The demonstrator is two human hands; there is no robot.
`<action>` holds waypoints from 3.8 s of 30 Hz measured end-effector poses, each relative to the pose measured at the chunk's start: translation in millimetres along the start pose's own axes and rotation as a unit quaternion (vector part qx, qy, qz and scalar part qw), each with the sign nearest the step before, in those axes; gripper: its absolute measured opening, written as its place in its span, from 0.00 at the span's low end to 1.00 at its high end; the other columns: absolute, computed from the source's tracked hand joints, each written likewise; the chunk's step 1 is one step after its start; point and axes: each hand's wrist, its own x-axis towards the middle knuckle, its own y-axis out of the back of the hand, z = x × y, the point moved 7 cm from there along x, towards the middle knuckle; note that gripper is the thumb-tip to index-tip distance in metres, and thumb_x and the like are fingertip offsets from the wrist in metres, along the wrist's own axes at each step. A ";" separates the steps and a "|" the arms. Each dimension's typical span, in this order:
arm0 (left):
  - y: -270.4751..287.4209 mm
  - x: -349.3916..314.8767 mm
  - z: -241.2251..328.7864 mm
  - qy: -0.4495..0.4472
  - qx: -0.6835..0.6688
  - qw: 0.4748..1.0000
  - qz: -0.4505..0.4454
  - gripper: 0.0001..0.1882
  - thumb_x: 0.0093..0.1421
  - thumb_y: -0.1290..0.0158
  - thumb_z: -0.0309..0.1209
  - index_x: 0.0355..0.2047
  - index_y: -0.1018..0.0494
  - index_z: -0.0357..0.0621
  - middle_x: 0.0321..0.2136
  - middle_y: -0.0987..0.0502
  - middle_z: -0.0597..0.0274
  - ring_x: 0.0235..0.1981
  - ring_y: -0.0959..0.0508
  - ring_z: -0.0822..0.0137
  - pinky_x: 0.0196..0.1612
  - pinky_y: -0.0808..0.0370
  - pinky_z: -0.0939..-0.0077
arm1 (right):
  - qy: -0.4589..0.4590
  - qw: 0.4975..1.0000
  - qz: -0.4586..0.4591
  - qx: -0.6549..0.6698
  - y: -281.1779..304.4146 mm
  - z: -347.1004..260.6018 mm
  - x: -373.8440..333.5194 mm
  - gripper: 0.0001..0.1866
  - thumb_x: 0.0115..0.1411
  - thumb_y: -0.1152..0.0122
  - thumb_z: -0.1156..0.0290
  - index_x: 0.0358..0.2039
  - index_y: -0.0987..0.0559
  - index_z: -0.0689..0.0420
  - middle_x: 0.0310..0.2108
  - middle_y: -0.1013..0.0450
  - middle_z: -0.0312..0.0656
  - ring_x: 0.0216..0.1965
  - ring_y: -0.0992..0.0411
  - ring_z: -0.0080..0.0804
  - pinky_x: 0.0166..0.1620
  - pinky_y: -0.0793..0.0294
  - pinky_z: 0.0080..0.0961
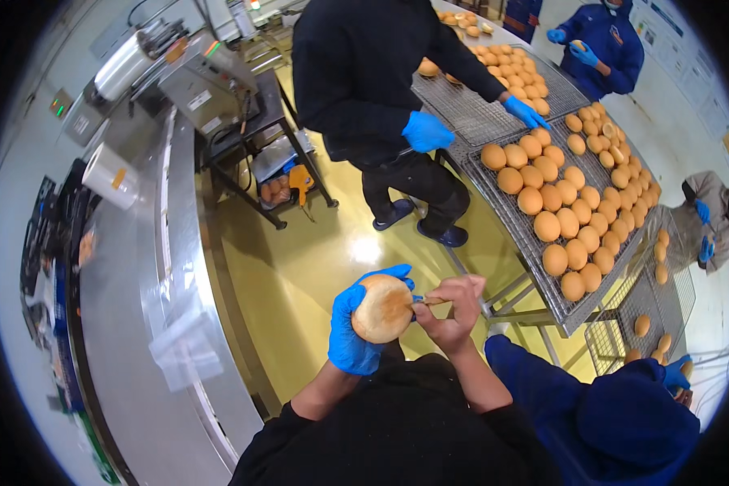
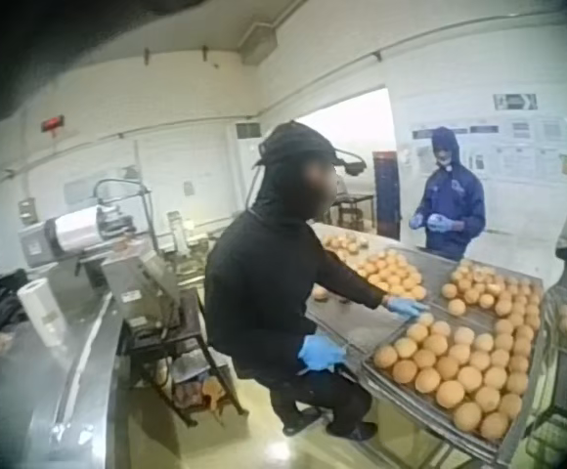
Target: The person picks up round bread buns from a metal wire rack, splits them open with their hands, and places them back onto the rack. The person works alongside other staff members in a commercial kitchen environment, all wearing protective gear and gloves.
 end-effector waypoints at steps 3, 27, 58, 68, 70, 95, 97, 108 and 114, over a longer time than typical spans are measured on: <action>-10.7 56.9 18.0 -0.014 -0.007 0.999 -0.040 0.35 0.53 0.62 0.51 0.48 0.39 0.29 0.39 0.29 0.49 0.39 0.28 0.57 0.44 0.30 0.66 | 0.053 0.999 0.006 0.003 -14.7 18.2 47.4 0.15 0.41 0.34 0.58 0.23 0.27 0.51 0.22 0.34 0.34 0.26 0.38 0.32 0.34 0.43 0.31; -63.7 290.7 -212.1 0.159 0.381 0.887 -0.205 0.18 0.50 0.47 0.32 0.41 0.32 0.36 0.38 0.28 0.59 0.40 0.30 0.70 0.45 0.33 0.76 | -0.421 0.864 0.085 -0.263 113.1 224.6 -78.8 0.12 0.40 0.33 0.63 0.19 0.28 0.52 0.21 0.35 0.34 0.29 0.41 0.34 0.34 0.47 0.31; -260.5 768.3 -246.6 -0.307 0.831 0.446 -0.128 0.25 0.46 0.44 0.39 0.43 0.37 0.45 0.44 0.37 0.48 0.40 0.31 0.49 0.43 0.32 0.59 | -0.557 0.689 0.327 -0.329 197.8 284.9 -24.9 0.10 0.43 0.37 0.72 0.22 0.31 0.58 0.21 0.35 0.40 0.29 0.38 0.34 0.41 0.41 0.32; -252.5 694.4 -211.4 -0.028 0.179 0.976 -0.123 0.29 0.51 0.48 0.39 0.51 0.41 0.39 0.45 0.35 0.50 0.43 0.31 0.55 0.45 0.30 0.61 | -0.437 0.775 0.287 -0.355 204.8 274.9 7.1 0.13 0.40 0.33 0.70 0.22 0.29 0.56 0.24 0.33 0.39 0.28 0.38 0.36 0.36 0.43 0.31; -314.9 570.3 -223.1 0.144 -0.041 0.945 -0.289 0.32 0.52 0.51 0.44 0.53 0.44 0.41 0.45 0.35 0.54 0.44 0.32 0.56 0.45 0.30 0.60 | -0.393 0.768 0.298 -0.407 216.2 255.2 13.8 0.13 0.40 0.32 0.69 0.23 0.29 0.55 0.24 0.33 0.38 0.28 0.38 0.36 0.35 0.44 0.30; -224.9 119.5 -146.7 0.313 0.016 0.842 -0.438 0.45 0.44 0.50 0.56 0.56 0.48 0.42 0.46 0.34 0.51 0.44 0.29 0.51 0.45 0.29 0.53 | -0.157 0.761 0.288 -0.560 139.2 45.6 3.2 0.19 0.35 0.34 0.64 0.31 0.29 0.49 0.25 0.37 0.33 0.27 0.42 0.32 0.36 0.46 0.30; -222.2 116.2 -144.9 0.306 0.004 0.846 -0.437 0.44 0.44 0.50 0.55 0.55 0.48 0.41 0.46 0.34 0.51 0.43 0.29 0.51 0.44 0.28 0.53 | -0.159 0.754 0.311 -0.556 141.7 42.8 1.9 0.18 0.34 0.34 0.65 0.29 0.28 0.50 0.24 0.37 0.34 0.27 0.42 0.31 0.35 0.46 0.29; -219.3 100.6 -154.2 0.297 0.018 0.835 -0.463 0.44 0.43 0.49 0.53 0.55 0.47 0.39 0.45 0.34 0.50 0.44 0.29 0.51 0.45 0.29 0.53 | -0.150 0.752 0.317 -0.558 151.9 37.8 -13.1 0.17 0.34 0.34 0.65 0.28 0.28 0.50 0.23 0.37 0.34 0.27 0.43 0.31 0.35 0.47 0.29; -217.7 92.8 -162.2 0.328 0.045 0.818 -0.469 0.44 0.43 0.49 0.51 0.55 0.47 0.38 0.47 0.36 0.50 0.44 0.30 0.52 0.44 0.29 0.55 | -0.168 0.767 0.329 -0.524 158.9 32.1 -12.3 0.17 0.33 0.32 0.65 0.26 0.28 0.51 0.24 0.37 0.33 0.25 0.41 0.31 0.34 0.47 0.28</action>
